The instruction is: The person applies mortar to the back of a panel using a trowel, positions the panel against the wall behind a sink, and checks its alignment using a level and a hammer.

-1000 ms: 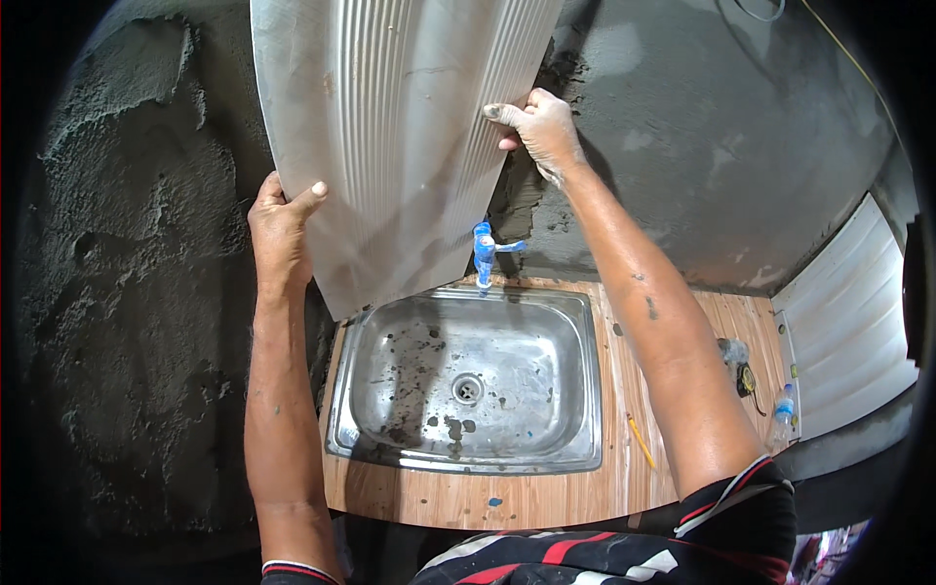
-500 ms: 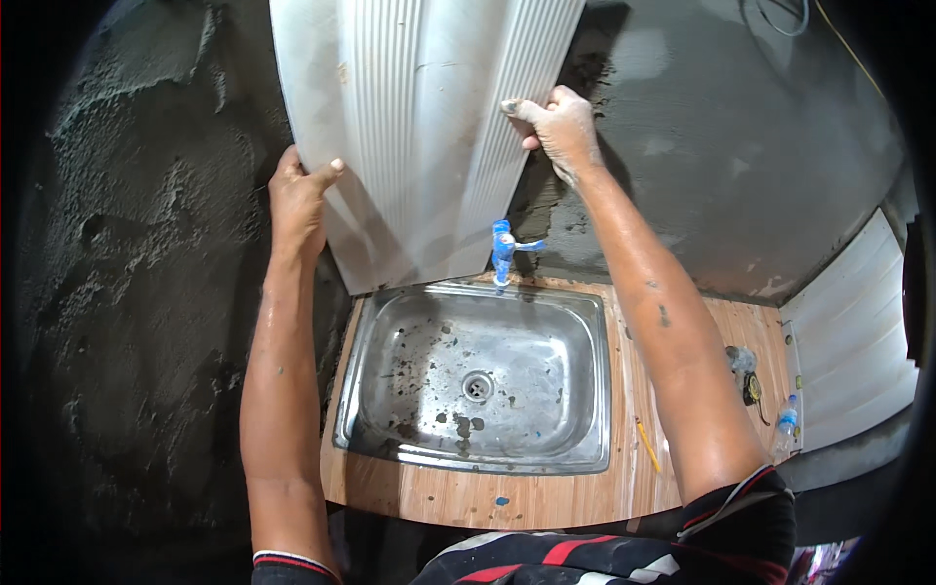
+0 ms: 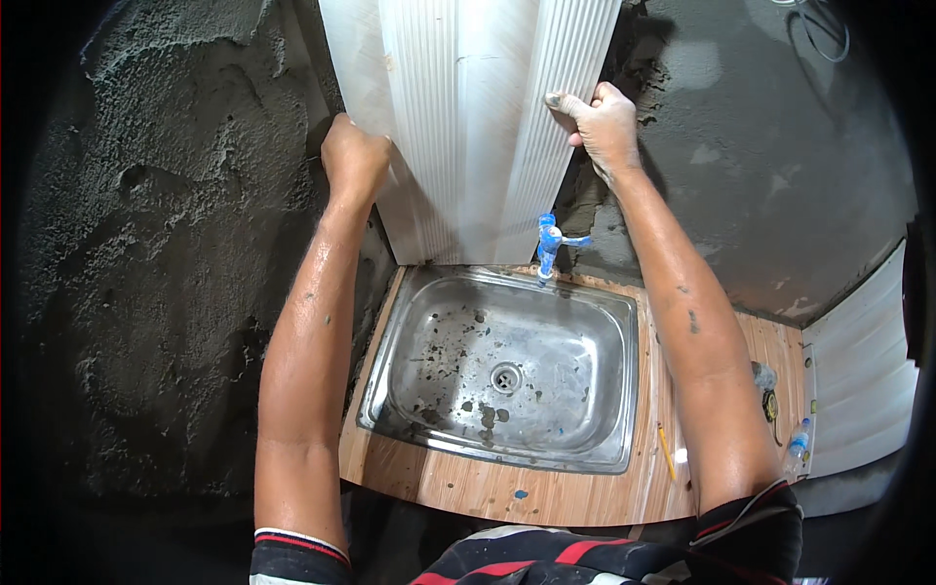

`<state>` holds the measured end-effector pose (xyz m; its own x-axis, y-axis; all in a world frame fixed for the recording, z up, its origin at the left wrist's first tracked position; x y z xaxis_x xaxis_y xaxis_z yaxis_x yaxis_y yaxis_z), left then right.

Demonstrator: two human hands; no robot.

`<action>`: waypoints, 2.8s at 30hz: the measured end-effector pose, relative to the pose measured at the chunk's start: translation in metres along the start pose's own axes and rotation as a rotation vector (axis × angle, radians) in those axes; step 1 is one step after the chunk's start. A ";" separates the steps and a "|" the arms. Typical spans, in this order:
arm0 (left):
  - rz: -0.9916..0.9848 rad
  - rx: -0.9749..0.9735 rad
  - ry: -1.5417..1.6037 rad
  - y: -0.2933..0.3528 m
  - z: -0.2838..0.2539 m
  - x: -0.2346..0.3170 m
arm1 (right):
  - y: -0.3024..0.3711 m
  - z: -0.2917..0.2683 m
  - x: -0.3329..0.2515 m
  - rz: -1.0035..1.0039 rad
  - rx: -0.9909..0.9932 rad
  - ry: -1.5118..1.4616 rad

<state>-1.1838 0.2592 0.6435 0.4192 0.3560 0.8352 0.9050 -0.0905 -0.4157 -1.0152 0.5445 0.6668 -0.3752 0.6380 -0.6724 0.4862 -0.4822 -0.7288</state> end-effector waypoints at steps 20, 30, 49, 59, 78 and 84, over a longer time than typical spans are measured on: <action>-0.077 0.081 -0.093 -0.014 0.022 0.037 | -0.003 0.007 0.008 -0.008 0.082 0.098; -0.136 0.134 -0.165 -0.011 0.036 0.045 | -0.008 0.009 0.011 -0.027 0.082 0.096; 0.049 0.147 -0.164 -0.020 0.048 0.032 | -0.005 0.002 0.021 0.127 0.080 0.145; 0.017 0.145 -0.061 -0.023 0.045 0.037 | 0.043 -0.002 0.092 0.187 -0.363 0.356; 0.023 0.235 0.091 -0.025 0.039 0.021 | 0.055 0.008 0.106 0.221 -0.278 -0.015; -0.001 0.281 0.059 -0.025 0.037 0.020 | 0.054 0.006 0.100 0.151 -0.243 -0.141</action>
<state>-1.2011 0.3028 0.6574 0.4290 0.3003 0.8519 0.8536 0.1739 -0.4911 -1.0310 0.5786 0.5590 -0.3816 0.4724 -0.7945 0.7127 -0.3969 -0.5783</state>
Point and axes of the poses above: each hand's wrist, its own y-axis away from the middle knuckle, its own z-axis out of the palm, x = y × z, the point moved 4 cm from there along -y, towards the middle knuckle, and after that the axes turned 7 degrees about -z, right-handed, at the moved point
